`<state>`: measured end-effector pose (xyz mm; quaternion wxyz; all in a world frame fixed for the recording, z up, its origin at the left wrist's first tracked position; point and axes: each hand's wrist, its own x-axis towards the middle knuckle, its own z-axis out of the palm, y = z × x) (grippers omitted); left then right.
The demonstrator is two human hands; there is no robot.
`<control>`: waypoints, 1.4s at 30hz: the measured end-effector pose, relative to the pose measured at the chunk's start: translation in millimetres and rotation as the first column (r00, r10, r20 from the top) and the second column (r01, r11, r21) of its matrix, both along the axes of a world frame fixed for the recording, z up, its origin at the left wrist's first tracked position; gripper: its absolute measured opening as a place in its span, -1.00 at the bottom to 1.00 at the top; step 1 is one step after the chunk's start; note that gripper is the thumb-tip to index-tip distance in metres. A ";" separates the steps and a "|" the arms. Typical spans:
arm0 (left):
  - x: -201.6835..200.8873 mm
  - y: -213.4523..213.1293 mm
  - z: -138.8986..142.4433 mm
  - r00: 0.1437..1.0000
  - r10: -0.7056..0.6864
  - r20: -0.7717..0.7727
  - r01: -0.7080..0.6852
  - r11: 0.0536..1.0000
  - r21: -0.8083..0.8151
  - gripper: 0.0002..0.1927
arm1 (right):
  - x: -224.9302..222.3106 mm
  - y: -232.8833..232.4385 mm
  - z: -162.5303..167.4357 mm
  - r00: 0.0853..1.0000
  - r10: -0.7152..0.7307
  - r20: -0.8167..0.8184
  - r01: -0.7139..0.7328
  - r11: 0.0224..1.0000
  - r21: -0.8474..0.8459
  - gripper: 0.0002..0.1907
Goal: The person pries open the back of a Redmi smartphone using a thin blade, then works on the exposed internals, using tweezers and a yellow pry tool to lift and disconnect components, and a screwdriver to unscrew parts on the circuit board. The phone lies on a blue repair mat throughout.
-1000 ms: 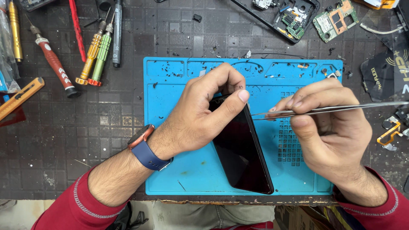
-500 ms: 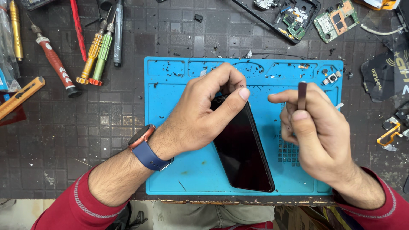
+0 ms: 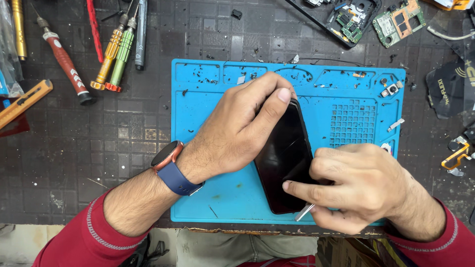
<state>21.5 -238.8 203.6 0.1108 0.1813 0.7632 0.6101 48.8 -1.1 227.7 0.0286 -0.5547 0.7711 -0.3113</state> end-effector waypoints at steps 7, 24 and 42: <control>0.3 -2.3 -3.2 0.999 -0.011 -0.033 0.012 1.000 0.024 -0.54 | 6.2 0.7 1.0 0.944 -0.286 -0.164 0.300 0.952 0.062 -0.55; 0.5 -2.6 -1.1 0.996 0.027 -0.086 -0.028 1.000 -0.006 -0.72 | 0.9 2.4 -3.0 0.966 -0.251 0.058 0.252 0.968 -0.014 -0.61; 1.0 -1.8 -3.1 0.999 0.016 -0.048 -0.016 1.000 0.002 -0.76 | 15.8 4.7 -3.0 0.669 -0.717 0.199 0.732 0.681 -0.006 -0.86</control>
